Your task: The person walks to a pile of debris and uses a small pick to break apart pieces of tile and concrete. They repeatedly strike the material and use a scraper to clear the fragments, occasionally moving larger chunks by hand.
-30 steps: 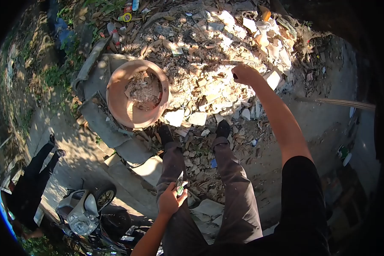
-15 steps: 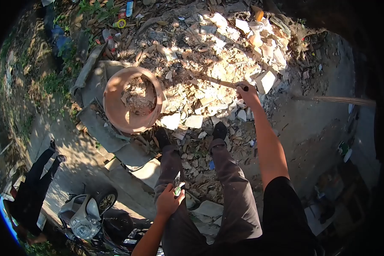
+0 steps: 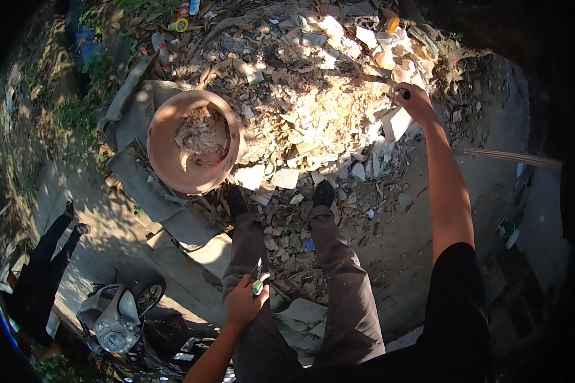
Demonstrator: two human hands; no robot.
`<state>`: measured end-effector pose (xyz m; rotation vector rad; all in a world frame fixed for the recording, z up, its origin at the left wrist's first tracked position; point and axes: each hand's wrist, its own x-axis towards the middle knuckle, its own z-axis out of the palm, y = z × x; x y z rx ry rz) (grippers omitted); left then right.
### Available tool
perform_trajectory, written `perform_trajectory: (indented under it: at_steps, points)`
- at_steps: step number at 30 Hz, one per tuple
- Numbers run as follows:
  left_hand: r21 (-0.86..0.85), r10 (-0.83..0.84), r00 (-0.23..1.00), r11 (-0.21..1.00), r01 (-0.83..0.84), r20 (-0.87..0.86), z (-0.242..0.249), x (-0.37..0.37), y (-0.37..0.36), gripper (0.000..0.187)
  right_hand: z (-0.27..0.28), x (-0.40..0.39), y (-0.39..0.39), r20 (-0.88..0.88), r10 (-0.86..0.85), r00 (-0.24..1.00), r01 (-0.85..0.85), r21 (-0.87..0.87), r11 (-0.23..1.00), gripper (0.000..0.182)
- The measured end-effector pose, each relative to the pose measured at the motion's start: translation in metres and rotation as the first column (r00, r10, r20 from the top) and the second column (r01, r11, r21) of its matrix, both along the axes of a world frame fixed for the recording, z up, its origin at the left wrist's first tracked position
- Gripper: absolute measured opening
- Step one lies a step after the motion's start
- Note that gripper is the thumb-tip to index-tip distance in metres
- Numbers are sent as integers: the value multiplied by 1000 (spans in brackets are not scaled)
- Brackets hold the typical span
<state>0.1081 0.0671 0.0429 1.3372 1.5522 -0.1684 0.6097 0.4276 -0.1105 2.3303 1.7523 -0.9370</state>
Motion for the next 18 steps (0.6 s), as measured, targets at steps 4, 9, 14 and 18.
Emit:
perform_trajectory:
  at_steps: [4, 9, 14, 18]
  points:
    - [-1, -5, 1000, 1000, 5, -5, 0, -2, -2, 34, -49, -21, 6, 146, 241, 959, -249, 37, 968, 23]
    - [-67, -50, 998, 997, 47, -37, 6, -2, 4, 34, -73, -81, 5, 286, 529, 799, -519, -117, 847, 17]
    - [-72, -21, 999, 997, 18, -37, 8, -2, 4, 33, -75, -70, 25, 74, 532, 843, -512, -188, 838, 19]
    - [-97, -8, 999, 995, 4, -38, 6, -4, 0, 32, -67, -122, -12, 0, 297, 955, -296, 67, 953, 21]
